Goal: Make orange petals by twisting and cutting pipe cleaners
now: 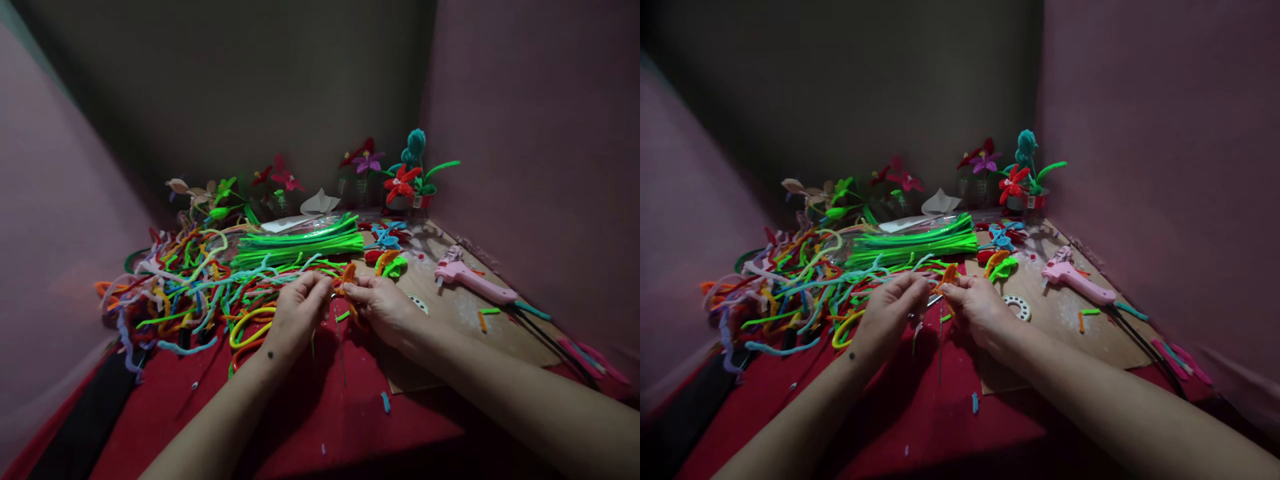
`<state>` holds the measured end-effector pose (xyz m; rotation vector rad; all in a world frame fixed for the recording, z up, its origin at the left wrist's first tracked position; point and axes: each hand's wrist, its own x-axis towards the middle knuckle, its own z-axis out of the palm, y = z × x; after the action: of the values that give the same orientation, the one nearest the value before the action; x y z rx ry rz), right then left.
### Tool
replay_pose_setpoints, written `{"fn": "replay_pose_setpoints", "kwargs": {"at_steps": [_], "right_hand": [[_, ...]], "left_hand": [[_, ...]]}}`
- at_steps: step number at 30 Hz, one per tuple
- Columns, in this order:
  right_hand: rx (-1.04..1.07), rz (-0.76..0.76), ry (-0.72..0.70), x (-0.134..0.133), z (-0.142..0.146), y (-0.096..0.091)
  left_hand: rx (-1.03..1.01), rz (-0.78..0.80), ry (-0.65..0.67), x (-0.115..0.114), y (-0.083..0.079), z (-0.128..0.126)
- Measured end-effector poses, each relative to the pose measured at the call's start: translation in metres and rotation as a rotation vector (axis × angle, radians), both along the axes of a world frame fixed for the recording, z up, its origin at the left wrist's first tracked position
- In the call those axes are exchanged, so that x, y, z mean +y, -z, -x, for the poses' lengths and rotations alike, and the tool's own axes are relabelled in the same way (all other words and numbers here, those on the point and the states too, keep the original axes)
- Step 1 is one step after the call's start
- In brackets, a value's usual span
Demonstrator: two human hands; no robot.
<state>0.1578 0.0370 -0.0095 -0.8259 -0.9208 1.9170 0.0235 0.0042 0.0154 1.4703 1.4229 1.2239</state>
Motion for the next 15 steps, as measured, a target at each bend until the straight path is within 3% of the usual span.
{"fn": "replay_pose_setpoints", "kwargs": {"at_steps": [2,7,11,15], "right_hand": [[0.072,0.022,0.011,-0.001,0.000,-0.005],[0.169,0.054,0.066,-0.004,0.000,-0.011],[0.059,-0.006,0.055,-0.004,0.001,-0.003],[-0.130,-0.205,0.101,-0.002,0.001,0.005]], "left_hand": [[-0.178,0.126,0.017,-0.001,0.001,0.001],[-0.378,0.378,0.242,-0.004,0.012,-0.003],[-0.444,0.413,0.281,-0.006,0.015,-0.012],[-0.558,0.542,0.311,-0.005,0.011,-0.014]]}}
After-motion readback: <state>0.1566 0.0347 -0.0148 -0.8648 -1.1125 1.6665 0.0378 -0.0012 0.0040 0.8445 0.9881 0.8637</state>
